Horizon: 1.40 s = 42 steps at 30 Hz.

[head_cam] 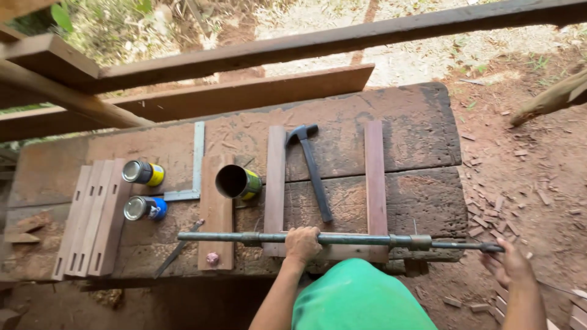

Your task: The person assembles a wooden frame on a rustic workbench. They position frame rails against a long metal bar stop, drive nails into the corner joints with a hammer, mark positions with a pencil, check alignment with a try square, and adjust the frame pieces before stepping away from the bench.

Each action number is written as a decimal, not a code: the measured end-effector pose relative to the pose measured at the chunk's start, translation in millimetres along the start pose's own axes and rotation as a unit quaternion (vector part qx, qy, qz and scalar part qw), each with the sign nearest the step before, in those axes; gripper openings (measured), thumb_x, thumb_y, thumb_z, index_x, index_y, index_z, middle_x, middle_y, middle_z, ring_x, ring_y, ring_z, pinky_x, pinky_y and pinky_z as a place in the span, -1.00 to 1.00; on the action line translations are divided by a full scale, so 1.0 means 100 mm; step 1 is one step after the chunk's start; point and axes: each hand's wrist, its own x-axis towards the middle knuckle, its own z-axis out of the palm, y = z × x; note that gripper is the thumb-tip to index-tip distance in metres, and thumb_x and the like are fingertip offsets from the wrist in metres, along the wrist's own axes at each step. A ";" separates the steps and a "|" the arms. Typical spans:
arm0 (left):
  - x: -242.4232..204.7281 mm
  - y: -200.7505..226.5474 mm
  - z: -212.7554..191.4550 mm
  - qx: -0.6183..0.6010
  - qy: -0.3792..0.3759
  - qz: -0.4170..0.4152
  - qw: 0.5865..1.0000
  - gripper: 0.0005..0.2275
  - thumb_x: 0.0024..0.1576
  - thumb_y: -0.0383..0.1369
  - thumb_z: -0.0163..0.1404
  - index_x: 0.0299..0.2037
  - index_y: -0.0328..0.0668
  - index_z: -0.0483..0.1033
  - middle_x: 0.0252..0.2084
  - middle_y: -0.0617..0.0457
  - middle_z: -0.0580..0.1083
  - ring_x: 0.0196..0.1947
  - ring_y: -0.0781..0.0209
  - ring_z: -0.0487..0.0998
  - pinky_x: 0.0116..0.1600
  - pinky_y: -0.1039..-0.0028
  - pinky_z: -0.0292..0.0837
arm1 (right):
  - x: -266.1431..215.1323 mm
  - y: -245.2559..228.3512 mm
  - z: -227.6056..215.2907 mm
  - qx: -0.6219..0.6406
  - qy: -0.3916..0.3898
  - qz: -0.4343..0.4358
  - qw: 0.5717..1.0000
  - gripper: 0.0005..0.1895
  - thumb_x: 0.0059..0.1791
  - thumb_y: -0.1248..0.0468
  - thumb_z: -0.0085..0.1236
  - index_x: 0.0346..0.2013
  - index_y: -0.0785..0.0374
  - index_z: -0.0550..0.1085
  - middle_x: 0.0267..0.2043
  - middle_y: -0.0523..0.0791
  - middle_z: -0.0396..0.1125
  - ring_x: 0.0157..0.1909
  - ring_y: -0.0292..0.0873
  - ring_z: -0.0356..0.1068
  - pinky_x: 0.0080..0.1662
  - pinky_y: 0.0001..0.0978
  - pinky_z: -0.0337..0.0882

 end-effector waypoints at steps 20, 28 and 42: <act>0.34 0.68 -1.56 0.072 0.175 0.193 0.963 -0.84 0.05 -0.25 0.16 -0.50 0.01 0.47 -0.47 0.17 0.49 -0.48 0.18 0.45 -0.24 0.34 0.32 | -1.58 0.12 2.42 -0.716 -0.187 -0.431 0.516 -0.60 -0.21 0.12 0.26 -0.07 -0.11 0.50 -0.16 -0.35 0.54 -0.12 -0.22 0.54 0.10 -0.24 0.39; 0.87 1.10 -2.25 -0.116 0.288 0.230 0.922 -0.66 0.08 -0.13 0.13 0.03 0.01 0.52 0.00 0.12 0.49 0.10 0.13 0.40 0.31 0.24 0.12 | -1.75 -0.18 2.56 -0.579 -0.050 -0.429 0.691 -0.74 -0.11 0.25 0.26 -0.14 0.20 0.55 -0.46 -0.12 0.46 -0.47 -0.12 0.40 -0.36 -0.26 0.36; -2.32 -0.61 0.33 -0.127 0.236 -0.353 0.897 -0.80 -0.11 -0.17 0.25 -0.33 0.02 0.70 -0.35 0.13 0.64 -0.34 0.05 0.64 -0.18 0.36 0.58 | -0.26 -0.64 3.03 -0.597 0.124 -0.236 0.756 -0.71 0.16 0.15 0.08 -0.19 0.39 0.48 -0.50 -0.02 0.39 -0.62 -0.06 0.33 -0.55 -0.23 0.34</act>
